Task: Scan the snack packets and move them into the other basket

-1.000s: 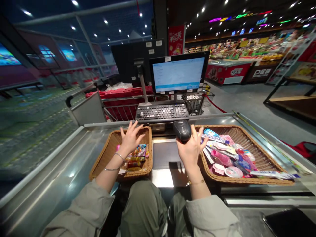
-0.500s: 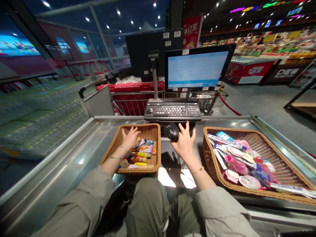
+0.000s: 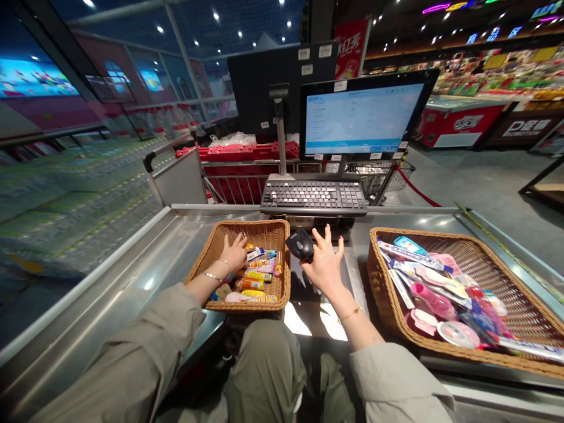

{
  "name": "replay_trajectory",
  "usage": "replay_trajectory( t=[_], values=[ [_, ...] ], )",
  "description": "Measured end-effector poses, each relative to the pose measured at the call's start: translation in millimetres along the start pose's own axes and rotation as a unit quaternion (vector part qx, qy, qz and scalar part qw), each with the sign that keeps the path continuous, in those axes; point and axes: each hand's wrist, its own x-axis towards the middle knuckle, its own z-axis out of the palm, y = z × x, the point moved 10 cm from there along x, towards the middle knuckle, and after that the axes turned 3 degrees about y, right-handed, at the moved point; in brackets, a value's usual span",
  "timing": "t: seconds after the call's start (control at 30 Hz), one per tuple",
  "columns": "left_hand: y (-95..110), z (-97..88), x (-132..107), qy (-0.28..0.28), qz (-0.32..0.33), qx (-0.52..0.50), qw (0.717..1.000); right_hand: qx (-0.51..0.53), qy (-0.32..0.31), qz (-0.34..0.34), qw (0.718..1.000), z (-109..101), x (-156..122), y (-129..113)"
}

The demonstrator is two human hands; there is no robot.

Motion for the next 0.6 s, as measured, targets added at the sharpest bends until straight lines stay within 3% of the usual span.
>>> replay_trajectory(
  t=[0.33, 0.6],
  values=[
    [2.5, 16.1, 1.9, 0.007, 0.002, 0.027, 1.000, 0.004, -0.018, 0.012, 1.000, 8.8, -5.7, 2.8],
    [0.7, 12.9, 1.0, 0.020, -0.001, 0.032, 0.999, 0.011, -0.014, 0.011, 1.000, 10.0, -10.0, 5.1]
  ],
)
